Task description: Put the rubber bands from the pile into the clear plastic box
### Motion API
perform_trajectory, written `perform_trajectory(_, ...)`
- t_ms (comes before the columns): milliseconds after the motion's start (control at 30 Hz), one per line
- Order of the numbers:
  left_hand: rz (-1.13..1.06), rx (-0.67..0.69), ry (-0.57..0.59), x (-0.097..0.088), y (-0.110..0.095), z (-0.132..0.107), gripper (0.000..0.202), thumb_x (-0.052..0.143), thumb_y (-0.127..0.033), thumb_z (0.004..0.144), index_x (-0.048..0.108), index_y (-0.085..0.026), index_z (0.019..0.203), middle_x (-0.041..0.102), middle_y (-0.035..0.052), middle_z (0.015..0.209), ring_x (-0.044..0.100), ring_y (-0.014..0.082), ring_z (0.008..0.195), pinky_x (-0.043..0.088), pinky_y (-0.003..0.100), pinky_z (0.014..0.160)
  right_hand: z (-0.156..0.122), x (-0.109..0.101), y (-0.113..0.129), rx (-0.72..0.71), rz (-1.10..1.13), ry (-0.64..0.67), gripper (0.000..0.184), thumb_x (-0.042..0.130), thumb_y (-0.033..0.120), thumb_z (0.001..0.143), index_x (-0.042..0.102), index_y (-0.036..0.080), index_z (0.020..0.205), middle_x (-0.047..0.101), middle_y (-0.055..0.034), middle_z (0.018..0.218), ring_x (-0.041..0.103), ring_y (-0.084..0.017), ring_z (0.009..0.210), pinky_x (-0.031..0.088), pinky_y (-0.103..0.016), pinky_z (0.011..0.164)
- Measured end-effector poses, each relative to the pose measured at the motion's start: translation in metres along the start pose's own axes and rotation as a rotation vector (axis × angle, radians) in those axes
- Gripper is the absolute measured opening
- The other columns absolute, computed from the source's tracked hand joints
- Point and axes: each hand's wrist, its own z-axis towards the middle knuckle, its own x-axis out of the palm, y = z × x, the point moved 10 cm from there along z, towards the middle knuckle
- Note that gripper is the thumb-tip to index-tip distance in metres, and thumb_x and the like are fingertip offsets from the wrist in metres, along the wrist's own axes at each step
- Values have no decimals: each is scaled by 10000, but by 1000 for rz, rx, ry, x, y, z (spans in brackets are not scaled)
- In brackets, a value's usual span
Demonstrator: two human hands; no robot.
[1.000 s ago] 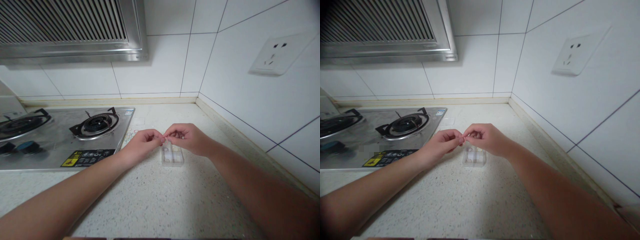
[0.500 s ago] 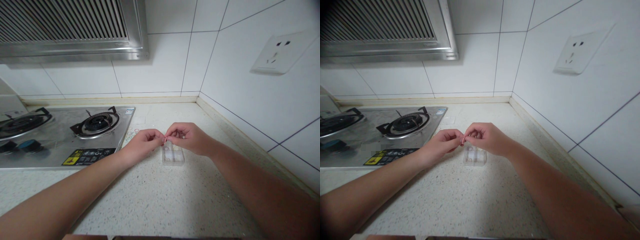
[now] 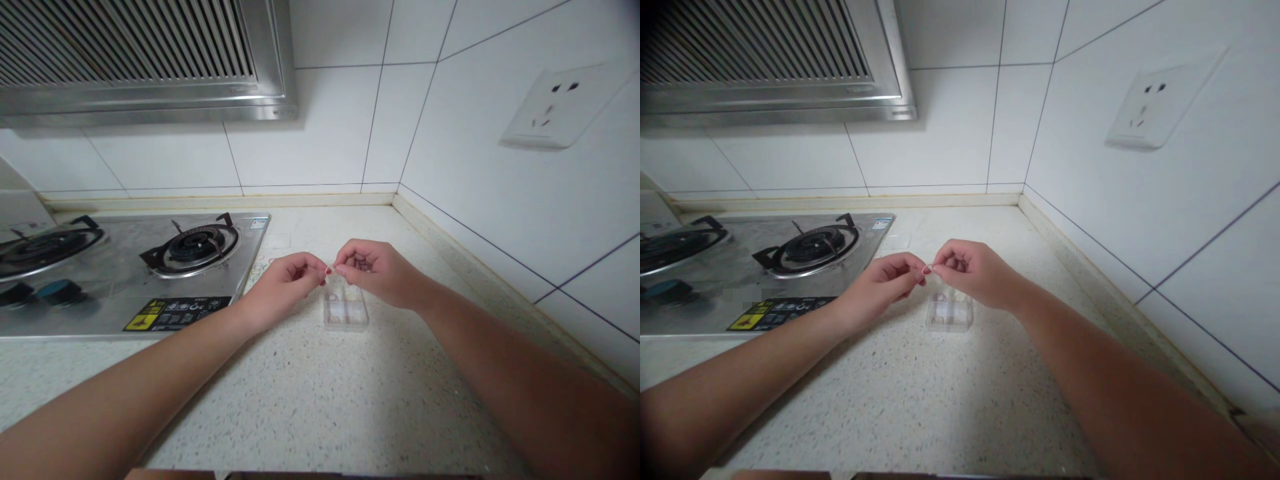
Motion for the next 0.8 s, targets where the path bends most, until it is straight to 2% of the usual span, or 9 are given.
perform_trajectory(233, 1, 78, -14, -2, -3, 2, 173, 642, -303, 849, 625, -131, 857, 616, 35, 824, 504, 115, 740, 381, 257, 696, 0, 0, -2, 27, -15, -4, 187, 634, 329, 868, 618, 144, 843, 507, 23, 625, 432, -88, 569, 322, -236, 495)
perform_trajectory(500, -7, 40, -43, -4, -2, 2, 197, 648, -323, 834, 609, -131, 818, 594, 18, 784, 468, 94, 675, 343, 227, 602, -1, 0, -5, 35, -49, 12, 212, 618, 358, 878, 621, 150, 839, 494, 24, 616, 413, -91, 562, 303, -240, 491)
perform_trajectory(800, 4, 2, -36, -3, 0, 1, 191, 632, -320, 835, 616, -130, 828, 570, 6, 746, 454, 90, 653, 335, 218, 573, -1, 0, -4, 44, -47, 27, 190, 563, 323, 905, 611, 147, 849, 522, 14, 619, 445, -98, 565, 319, -241, 497)
